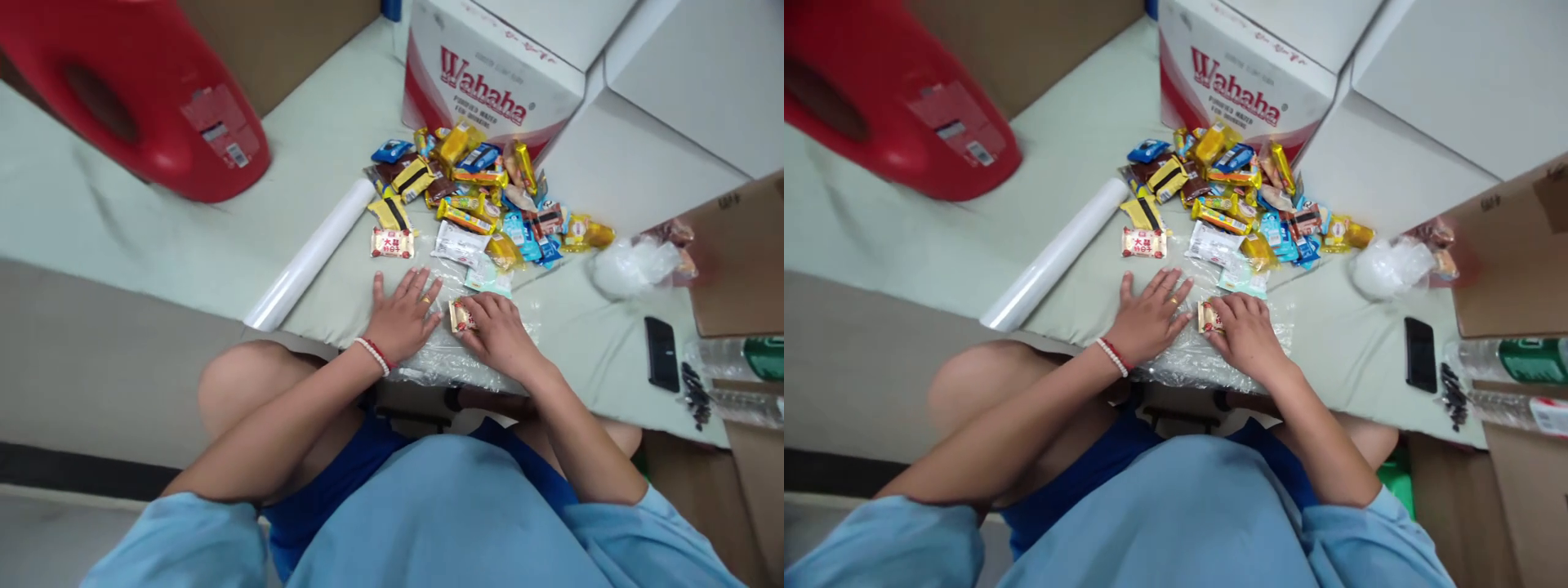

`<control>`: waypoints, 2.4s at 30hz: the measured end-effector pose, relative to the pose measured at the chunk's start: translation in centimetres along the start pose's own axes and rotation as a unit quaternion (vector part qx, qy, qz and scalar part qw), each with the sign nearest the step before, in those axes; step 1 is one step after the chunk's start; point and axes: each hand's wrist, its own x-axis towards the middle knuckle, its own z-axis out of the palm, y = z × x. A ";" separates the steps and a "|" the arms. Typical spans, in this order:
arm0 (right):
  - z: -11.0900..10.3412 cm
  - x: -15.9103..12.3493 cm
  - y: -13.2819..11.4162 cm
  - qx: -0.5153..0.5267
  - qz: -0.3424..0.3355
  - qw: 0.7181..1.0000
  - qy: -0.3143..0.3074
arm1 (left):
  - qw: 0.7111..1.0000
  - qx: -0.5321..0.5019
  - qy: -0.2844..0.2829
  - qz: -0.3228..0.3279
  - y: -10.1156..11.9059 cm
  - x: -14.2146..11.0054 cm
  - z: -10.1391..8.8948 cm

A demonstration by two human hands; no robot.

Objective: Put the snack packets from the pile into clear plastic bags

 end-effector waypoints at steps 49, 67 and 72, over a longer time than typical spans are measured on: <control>-1.0 2.4 5.7 0.266 0.093 0.959 -0.020 | 0.962 -0.050 -0.057 0.262 -3.5 -0.8 -4.5; 0.7 0.0 6.3 0.421 0.143 0.894 -0.058 | 0.930 -0.198 0.213 -0.223 -3.4 4.5 -0.9; 1.0 0.2 5.5 0.351 0.155 0.923 -0.040 | 0.907 -0.130 0.395 -0.070 -2.0 2.4 -1.9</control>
